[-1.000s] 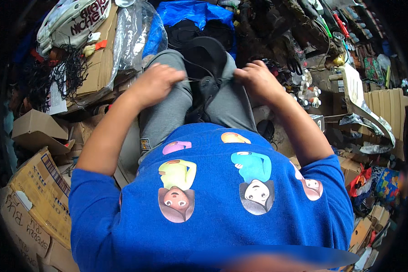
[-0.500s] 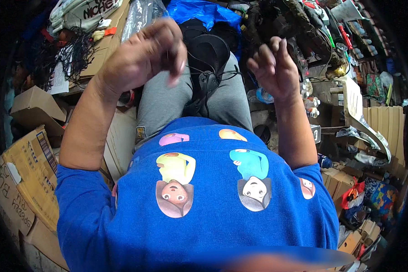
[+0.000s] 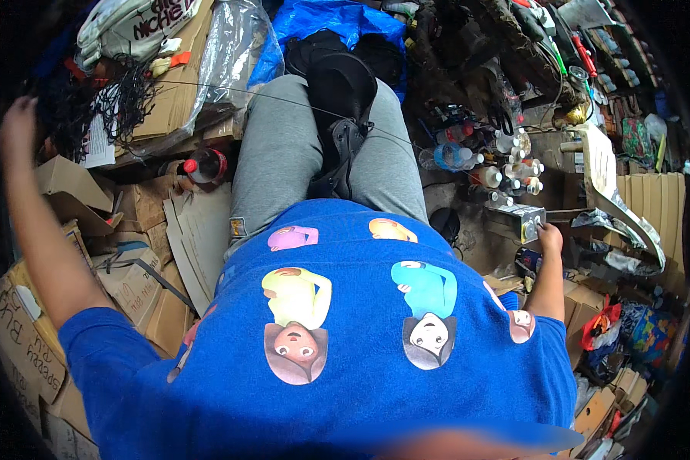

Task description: Sewing components of a black shoe together using a needle and thread.

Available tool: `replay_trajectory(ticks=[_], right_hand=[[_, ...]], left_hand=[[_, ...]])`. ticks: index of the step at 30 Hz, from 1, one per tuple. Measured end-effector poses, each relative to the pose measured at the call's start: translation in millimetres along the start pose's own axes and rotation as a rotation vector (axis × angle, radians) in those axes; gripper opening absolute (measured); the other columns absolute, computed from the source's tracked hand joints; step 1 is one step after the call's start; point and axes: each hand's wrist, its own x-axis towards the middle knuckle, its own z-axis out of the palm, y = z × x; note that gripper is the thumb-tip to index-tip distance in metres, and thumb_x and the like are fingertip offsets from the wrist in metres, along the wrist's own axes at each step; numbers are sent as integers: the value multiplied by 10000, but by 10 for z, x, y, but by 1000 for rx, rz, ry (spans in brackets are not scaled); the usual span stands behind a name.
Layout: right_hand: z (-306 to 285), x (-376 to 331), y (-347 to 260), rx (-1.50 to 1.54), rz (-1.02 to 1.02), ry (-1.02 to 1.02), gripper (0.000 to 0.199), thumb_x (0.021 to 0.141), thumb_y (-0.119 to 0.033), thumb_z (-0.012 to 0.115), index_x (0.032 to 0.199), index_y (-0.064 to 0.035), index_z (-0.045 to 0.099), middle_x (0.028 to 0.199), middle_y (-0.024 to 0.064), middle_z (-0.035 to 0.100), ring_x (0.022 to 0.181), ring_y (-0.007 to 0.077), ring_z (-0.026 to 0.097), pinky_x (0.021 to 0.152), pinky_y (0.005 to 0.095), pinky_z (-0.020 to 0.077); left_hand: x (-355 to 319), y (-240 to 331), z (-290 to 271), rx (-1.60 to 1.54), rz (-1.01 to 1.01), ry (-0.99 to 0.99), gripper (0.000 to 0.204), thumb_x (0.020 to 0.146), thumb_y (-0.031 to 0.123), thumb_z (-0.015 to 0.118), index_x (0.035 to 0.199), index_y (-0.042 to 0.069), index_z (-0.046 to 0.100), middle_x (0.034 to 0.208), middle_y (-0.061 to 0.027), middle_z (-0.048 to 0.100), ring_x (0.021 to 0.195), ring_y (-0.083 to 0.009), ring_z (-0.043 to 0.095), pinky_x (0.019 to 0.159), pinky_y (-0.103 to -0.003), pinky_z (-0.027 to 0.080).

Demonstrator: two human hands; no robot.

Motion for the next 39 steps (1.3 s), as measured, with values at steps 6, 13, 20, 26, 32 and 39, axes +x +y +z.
replay_trajectory(ticks=[6,13,20,26,32,39], right_hand=[[125,-702,-2192,918,-923,-383,528,852,-214,654,1346,-166,473,1179,101,598,1029,127,550,912,282,423],[-537,-1624,-3465,849,-1071,-409,260,858,-188,655,1060,-30,613,688,-61,507,655,28,441,592,202,387],[-373,-1259,-3394,927,-1061,-682,177,881,-196,622,915,-29,574,756,-52,519,717,38,456,649,213,395],[-480,-1170,-3062,1119,-859,-601,218,846,-194,651,995,-42,603,875,-12,534,817,94,497,753,250,418],[-200,-1382,-3280,936,-1152,-217,219,801,-195,711,939,-46,628,898,71,569,812,151,554,715,294,447],[-318,-1201,-3275,803,-1055,-244,253,889,-209,620,1086,-52,606,939,27,545,900,103,520,814,251,423]], left_hand=[[-2089,2498,229,-1176,934,-404,360,765,36,643,1125,51,623,1133,-126,609,1066,-233,568,935,-322,430],[-2529,3321,-289,-1126,888,-721,207,825,141,619,1009,51,643,912,-144,648,850,-268,626,763,-345,480],[-2523,3243,24,-1180,891,-696,173,849,162,607,867,-11,601,733,-129,593,679,-191,553,661,-323,442],[-2567,3265,6,-1184,845,-743,212,833,246,622,856,36,620,744,-148,605,702,-291,594,641,-371,450],[-2633,3295,-29,-1169,819,-651,224,840,195,632,798,-21,587,690,-129,527,636,-219,516,616,-326,417],[-2498,3110,-12,-1086,778,-639,192,829,188,648,840,-2,627,747,-120,543,701,-206,535,661,-323,426]])
